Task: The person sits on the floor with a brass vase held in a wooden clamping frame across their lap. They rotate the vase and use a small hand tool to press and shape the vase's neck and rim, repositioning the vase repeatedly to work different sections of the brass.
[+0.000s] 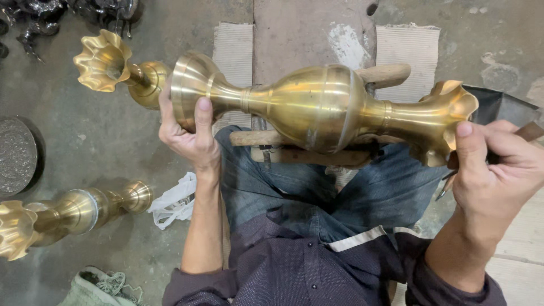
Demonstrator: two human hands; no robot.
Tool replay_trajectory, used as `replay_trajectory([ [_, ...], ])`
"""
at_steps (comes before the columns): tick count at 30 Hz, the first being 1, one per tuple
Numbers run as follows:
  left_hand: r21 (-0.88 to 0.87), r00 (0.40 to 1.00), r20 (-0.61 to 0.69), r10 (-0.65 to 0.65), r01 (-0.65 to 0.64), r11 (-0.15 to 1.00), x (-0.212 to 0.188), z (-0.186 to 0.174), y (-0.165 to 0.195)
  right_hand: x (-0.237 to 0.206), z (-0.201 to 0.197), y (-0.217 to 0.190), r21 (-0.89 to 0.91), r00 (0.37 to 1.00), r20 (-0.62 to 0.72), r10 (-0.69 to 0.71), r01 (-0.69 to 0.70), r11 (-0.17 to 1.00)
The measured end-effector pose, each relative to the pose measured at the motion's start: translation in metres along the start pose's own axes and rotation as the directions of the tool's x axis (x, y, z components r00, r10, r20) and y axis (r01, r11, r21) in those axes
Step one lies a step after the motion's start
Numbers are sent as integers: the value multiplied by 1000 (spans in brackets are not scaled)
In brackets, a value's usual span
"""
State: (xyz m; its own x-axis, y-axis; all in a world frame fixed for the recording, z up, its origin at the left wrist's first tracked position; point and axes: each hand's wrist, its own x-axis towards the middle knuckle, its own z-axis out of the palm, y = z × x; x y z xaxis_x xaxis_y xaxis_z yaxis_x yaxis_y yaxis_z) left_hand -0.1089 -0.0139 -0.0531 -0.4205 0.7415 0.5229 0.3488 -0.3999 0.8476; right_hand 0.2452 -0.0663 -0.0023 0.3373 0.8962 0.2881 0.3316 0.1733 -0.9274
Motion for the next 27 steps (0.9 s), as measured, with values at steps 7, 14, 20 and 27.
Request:
replay_trajectory([
  [7, 218, 996, 87, 31, -49, 975, -5, 2, 3, 6, 8, 12, -89, 995, -30, -97, 94, 992],
  [14, 510, 803, 511, 306, -570, 644, 9, 15, 42, 17, 6, 21, -147, 993, 32, -109, 113, 983],
  [20, 469, 611, 789, 69, -671, 574, 17, 53, 36, 23, 8, 23, -203, 992, 52, -117, 125, 971],
  [27, 429, 638, 707, 305, -730, 532, 19, 58, 13, 23, 8, 36, -382, 981, 95, -171, 194, 904],
])
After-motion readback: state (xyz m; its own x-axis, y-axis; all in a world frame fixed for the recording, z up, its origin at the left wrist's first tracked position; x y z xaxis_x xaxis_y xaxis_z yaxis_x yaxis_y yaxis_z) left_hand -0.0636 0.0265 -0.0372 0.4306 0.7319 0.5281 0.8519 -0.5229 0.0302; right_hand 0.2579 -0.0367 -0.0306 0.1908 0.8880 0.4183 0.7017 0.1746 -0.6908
